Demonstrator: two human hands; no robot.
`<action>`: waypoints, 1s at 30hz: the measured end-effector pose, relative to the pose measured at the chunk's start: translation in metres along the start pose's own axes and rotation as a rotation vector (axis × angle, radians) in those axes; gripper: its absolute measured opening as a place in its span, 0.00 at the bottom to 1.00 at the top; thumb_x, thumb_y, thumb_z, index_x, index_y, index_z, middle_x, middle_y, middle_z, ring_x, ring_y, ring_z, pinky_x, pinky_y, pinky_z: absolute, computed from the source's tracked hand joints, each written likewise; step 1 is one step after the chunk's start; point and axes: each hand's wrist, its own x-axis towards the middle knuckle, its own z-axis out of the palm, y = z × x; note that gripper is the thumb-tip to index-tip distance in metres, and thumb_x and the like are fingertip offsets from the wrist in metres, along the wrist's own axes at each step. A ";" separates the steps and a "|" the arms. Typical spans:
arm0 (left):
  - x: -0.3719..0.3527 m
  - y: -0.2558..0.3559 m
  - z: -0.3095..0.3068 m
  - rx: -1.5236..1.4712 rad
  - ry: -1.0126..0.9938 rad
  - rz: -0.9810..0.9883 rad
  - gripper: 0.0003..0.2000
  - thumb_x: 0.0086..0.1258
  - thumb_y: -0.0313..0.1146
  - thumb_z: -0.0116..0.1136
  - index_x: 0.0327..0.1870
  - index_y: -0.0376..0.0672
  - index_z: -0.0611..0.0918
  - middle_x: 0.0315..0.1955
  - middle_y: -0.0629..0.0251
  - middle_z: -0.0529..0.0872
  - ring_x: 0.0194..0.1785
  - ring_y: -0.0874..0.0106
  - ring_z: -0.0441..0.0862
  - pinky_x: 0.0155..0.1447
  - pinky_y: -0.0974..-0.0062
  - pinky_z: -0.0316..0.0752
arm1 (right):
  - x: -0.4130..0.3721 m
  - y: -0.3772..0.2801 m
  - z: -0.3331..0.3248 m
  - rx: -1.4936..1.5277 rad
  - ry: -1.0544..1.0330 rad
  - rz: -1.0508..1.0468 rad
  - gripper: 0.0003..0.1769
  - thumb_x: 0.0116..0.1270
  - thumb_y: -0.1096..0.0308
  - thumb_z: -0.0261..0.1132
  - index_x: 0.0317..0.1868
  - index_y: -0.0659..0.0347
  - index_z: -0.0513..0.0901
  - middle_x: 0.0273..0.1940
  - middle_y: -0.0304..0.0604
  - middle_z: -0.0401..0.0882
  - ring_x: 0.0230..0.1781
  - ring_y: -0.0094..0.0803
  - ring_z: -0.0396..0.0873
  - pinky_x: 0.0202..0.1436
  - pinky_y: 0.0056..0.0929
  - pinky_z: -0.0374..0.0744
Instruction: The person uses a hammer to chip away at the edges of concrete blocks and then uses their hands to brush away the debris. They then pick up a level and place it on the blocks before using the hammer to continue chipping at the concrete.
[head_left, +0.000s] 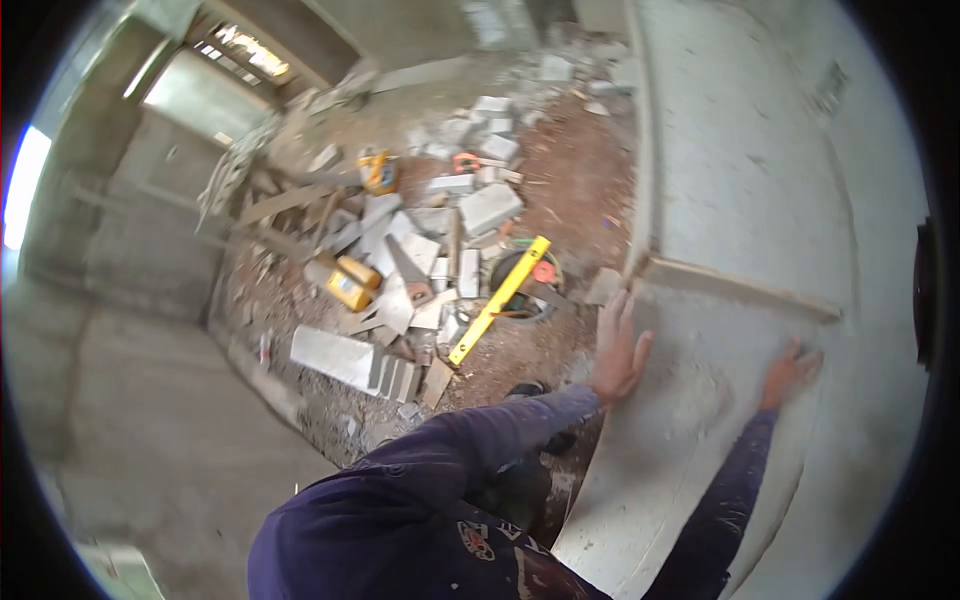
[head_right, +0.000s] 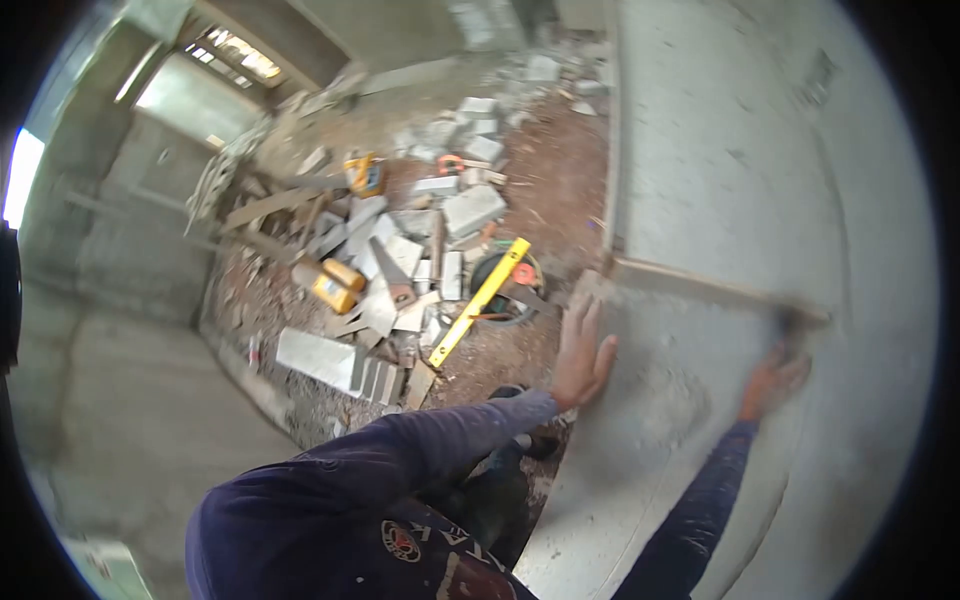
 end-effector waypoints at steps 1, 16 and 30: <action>0.003 -0.006 0.011 -0.098 0.055 -0.115 0.31 0.80 0.39 0.48 0.75 0.27 0.57 0.75 0.35 0.55 0.80 0.43 0.50 0.82 0.51 0.45 | 0.017 -0.024 -0.017 0.080 -0.121 0.035 0.35 0.78 0.46 0.56 0.72 0.66 0.67 0.73 0.62 0.63 0.77 0.53 0.59 0.79 0.48 0.59; 0.040 -0.041 0.074 -0.347 -0.158 -0.475 0.35 0.83 0.48 0.40 0.77 0.25 0.54 0.76 0.34 0.57 0.81 0.46 0.52 0.82 0.61 0.48 | -0.051 -0.211 -0.135 0.739 -0.310 -0.158 0.28 0.71 0.60 0.65 0.67 0.64 0.74 0.67 0.59 0.70 0.69 0.57 0.67 0.73 0.50 0.67; 0.048 -0.043 -0.006 -0.426 -0.442 0.256 0.32 0.83 0.45 0.39 0.76 0.27 0.56 0.74 0.32 0.54 0.78 0.39 0.50 0.77 0.44 0.48 | -0.069 -0.113 -0.201 0.323 -0.148 0.465 0.25 0.75 0.54 0.58 0.62 0.64 0.80 0.67 0.59 0.73 0.72 0.54 0.67 0.76 0.45 0.65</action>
